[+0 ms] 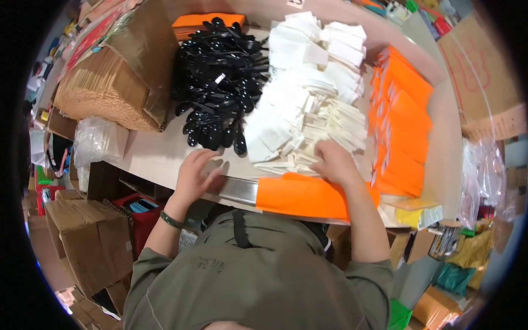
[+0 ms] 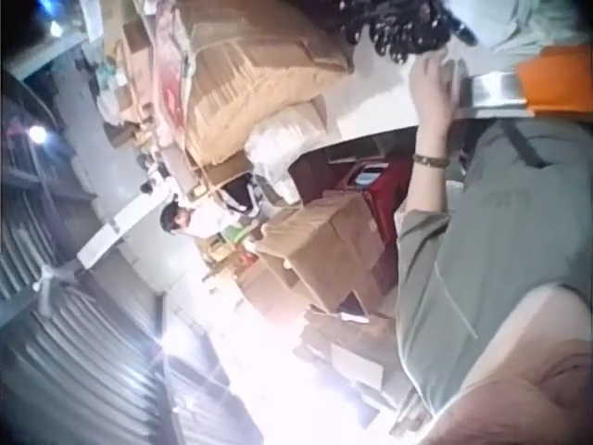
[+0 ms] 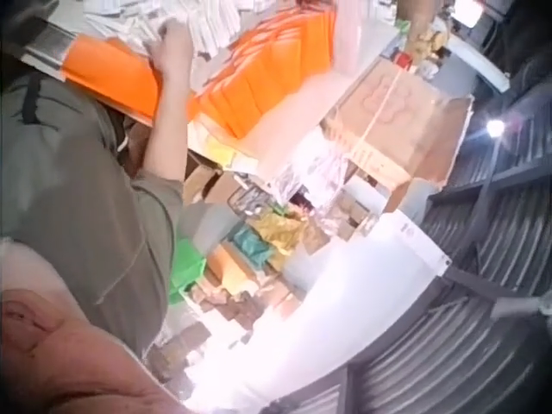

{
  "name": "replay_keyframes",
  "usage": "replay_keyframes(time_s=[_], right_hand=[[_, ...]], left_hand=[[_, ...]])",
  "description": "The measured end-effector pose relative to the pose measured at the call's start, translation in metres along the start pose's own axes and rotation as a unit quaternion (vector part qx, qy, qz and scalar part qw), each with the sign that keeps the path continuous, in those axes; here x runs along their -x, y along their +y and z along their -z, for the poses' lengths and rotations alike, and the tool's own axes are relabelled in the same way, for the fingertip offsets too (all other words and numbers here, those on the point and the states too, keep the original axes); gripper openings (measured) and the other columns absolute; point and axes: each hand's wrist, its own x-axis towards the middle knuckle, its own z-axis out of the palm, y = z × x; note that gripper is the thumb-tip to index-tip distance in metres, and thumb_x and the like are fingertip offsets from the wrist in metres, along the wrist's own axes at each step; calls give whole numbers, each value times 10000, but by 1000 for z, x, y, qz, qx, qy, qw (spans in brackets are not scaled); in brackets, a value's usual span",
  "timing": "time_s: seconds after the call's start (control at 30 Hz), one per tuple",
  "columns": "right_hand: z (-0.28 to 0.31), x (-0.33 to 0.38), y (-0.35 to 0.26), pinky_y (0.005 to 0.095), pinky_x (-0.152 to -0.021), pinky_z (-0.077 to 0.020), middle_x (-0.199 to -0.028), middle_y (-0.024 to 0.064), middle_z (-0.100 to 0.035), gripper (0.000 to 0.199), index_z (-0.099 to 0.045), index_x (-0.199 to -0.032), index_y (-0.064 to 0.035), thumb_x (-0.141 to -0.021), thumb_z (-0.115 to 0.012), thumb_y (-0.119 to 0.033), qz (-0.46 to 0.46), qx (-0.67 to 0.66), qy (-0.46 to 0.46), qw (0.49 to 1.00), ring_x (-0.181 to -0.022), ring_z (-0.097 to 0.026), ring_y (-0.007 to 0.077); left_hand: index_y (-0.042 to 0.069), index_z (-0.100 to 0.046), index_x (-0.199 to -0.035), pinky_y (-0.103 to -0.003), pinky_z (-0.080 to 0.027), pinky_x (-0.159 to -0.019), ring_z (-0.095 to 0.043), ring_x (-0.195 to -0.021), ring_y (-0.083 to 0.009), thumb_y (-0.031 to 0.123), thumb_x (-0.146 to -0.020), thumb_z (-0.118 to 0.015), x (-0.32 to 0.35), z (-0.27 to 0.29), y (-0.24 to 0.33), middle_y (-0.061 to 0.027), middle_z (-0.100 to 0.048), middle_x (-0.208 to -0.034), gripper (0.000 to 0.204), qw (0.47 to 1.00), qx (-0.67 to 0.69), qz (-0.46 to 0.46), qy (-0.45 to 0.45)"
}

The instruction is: Manually packaging black and white plastic cutlery sets into orange paper sleeves at a factory workstation.

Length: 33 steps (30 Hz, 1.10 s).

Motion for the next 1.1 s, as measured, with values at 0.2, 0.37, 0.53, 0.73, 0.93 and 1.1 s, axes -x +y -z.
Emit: replay_keyframes(time_s=[0.2, 0.37, 0.53, 0.73, 0.93, 1.1], right_hand=[[-4, 10, 9, 382, -649, -497, -791, 166, -640, 139, -663, -873, -11, -848, -697, -143, -28, -49, 91, 994, -710, -629, 323], [-12, 7, -3, 455, -649, -503, -752, 196, -641, 105, -611, -951, -36, -906, -615, -131, -77, 63, 128, 987, -721, -640, 385], [-12, 4, -12, 496, -651, -490, -746, 217, -638, 133, -603, -1022, -19, -921, -569, -99, -67, 83, 197, 974, -737, -641, 397], [-17, -8, -44, 427, -670, -520, -779, 167, -652, 235, -684, -1080, -18, -864, -663, -109, -61, -144, 192, 969, -744, -635, 341], [-80, -56, -83, 442, -688, -531, -829, 121, -628, 146, -633, -863, -12, -760, -699, -92, 48, 143, 126, 980, -861, -635, 319], [-56, -59, -76, 428, -651, -521, -801, 155, -608, 86, -587, -792, -3, -793, -616, -85, 38, 28, 123, 991, -787, -641, 317]], left_hand=[[57, -670, -1068, -389, -535, -810, -648, -960, -339, 44, -855, -679, -25, 17, -50, -128, -662, -1047, 214, 990, -11, 75, 123], [59, -669, -1024, -409, -517, -810, -631, -936, -333, 24, -864, -631, -105, 35, -93, -118, -652, -972, 168, 970, -182, -61, 153], [63, -662, -1005, -414, -503, -809, -616, -915, -330, 43, -851, -639, -119, 44, -84, -96, -644, -953, 157, 965, -223, -125, 53], [37, -645, -1044, -371, -498, -714, -610, -826, -332, 6, -909, -608, -80, 34, -33, -135, -600, -882, 144, 986, 0, -9, 167], [55, -677, -1094, -348, -515, -684, -633, -767, -316, -21, -878, -622, -7, -10, 1, -136, -619, -906, 235, 988, 100, 34, 110], [23, -669, -1090, -296, -474, -667, -589, -727, -224, -36, -898, -607, 32, 10, -25, -110, -592, -845, 210, 981, 103, 124, 108]])
